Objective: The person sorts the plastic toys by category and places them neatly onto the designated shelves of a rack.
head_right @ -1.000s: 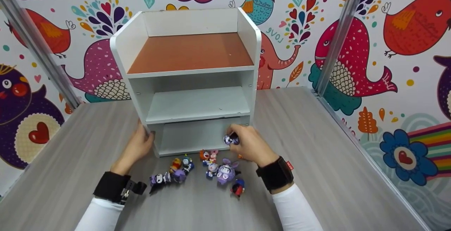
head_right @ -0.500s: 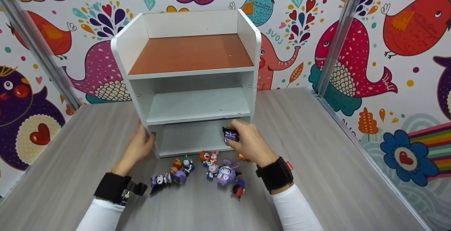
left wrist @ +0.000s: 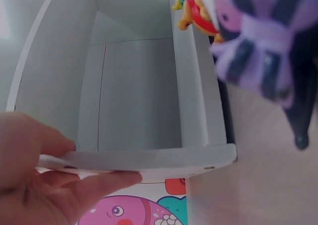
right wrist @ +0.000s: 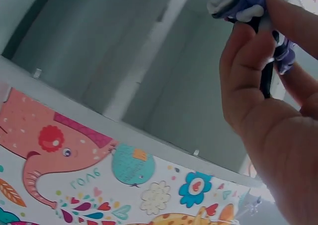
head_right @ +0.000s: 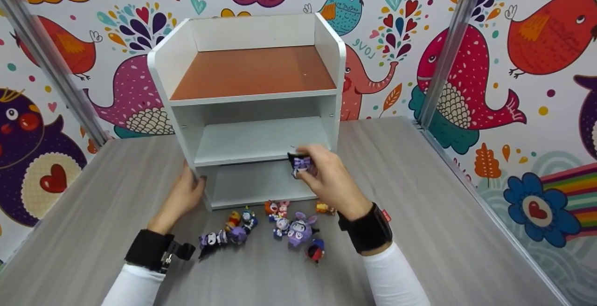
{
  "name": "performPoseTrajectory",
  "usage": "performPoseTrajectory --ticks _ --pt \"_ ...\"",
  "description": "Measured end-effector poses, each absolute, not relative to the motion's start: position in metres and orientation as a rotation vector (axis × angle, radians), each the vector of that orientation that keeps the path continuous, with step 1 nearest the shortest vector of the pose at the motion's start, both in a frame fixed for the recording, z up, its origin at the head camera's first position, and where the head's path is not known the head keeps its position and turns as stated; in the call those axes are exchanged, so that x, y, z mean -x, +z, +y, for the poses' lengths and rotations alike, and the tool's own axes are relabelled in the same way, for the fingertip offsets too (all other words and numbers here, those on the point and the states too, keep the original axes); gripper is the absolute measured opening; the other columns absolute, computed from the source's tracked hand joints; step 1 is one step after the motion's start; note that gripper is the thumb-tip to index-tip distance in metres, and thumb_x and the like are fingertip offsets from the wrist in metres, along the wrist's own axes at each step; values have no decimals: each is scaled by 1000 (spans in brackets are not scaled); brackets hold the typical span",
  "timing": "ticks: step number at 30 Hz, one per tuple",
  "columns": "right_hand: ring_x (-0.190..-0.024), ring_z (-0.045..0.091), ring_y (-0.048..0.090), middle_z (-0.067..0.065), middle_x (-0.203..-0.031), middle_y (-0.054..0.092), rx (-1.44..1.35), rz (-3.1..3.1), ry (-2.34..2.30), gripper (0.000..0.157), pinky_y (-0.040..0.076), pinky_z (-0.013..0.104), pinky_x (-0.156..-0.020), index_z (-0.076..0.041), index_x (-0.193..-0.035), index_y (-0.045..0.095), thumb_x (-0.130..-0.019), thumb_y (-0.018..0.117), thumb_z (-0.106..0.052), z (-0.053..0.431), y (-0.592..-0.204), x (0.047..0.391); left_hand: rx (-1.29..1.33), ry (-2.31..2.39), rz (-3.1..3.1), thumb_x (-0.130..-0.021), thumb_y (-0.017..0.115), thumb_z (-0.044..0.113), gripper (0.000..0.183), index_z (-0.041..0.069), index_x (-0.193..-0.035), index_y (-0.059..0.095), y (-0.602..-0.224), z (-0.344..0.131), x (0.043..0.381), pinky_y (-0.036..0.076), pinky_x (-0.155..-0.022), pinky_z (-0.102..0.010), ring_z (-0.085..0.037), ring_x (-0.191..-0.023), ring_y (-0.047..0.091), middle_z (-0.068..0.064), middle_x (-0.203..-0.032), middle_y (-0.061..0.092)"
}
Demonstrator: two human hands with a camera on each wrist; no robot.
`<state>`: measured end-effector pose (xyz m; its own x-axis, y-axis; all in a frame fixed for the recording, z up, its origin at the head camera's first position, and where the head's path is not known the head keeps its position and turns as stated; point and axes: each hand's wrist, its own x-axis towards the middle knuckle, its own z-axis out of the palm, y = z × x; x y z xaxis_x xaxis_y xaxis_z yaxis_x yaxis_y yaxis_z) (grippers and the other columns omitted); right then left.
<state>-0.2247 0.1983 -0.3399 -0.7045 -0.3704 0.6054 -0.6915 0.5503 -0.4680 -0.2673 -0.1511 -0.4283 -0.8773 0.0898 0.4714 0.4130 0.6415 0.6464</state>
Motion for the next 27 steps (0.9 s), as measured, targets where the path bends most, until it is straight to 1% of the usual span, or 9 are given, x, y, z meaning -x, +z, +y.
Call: performPoseTrajectory --ticks 3,5,8,12,17,19,24,27 --pt "-75 9 55 13 -99 67 -814 -2317 992 36 50 18 -65 4 -114 58 -83 77 3 196 -317 227 386 -1113 -2466 -94 49 -7 66 -13 -151 16 -430 -154 266 55 -84 -59 -53 -101 65 -45 -124 56" --pt "-75 10 54 14 -98 66 -790 -2302 990 36 48 17 -64 6 -113 57 -82 76 5 194 -300 229 376 -1109 -2464 -94 49 -8 66 -15 -150 16 -432 -156 265 55 -84 -59 -53 -101 65 -46 -123 56" --pt "-77 12 51 13 -98 64 -768 -2295 970 35 45 16 -65 5 -115 58 -85 74 3 192 -275 234 371 -1106 -2446 -93 49 -9 64 -17 -148 19 -433 -158 264 55 -83 -59 -53 -98 66 -47 -119 57" --pt "-81 15 49 15 -103 61 -726 -2286 942 34 41 16 -67 3 -119 58 -88 71 2 189 -250 243 379 -1109 -2436 -92 48 -10 64 -18 -148 18 -432 -157 264 55 -85 -60 -55 -101 65 -48 -120 55" --pt "-83 17 48 17 -104 60 -676 -2260 967 31 39 17 -69 2 -121 59 -91 68 1 187 -231 254 370 -1124 -2453 -93 48 -10 63 -18 -148 17 -429 -154 266 53 -89 -61 -56 -108 62 -48 -124 53" --pt "-82 18 48 17 -104 61 -656 -2248 997 31 39 17 -69 2 -122 58 -92 67 0 186 -226 258 365 -1123 -2449 -93 47 -10 62 -18 -148 18 -429 -154 267 53 -91 -61 -56 -108 62 -48 -123 54" --pt "-82 18 49 16 -103 61 -571 -2236 1040 33 40 17 -70 1 -126 57 -94 64 -2 185 -218 267 369 -1117 -2451 -94 48 -9 63 -19 -148 18 -429 -152 269 55 -86 -59 -54 -100 65 -47 -117 57" --pt "-82 18 49 16 -104 62 -527 -2254 1052 32 40 17 -70 0 -127 57 -95 63 -2 186 -213 274 377 -1113 -2466 -94 48 -8 64 -17 -149 17 -430 -150 270 54 -88 -59 -54 -103 65 -47 -120 57"
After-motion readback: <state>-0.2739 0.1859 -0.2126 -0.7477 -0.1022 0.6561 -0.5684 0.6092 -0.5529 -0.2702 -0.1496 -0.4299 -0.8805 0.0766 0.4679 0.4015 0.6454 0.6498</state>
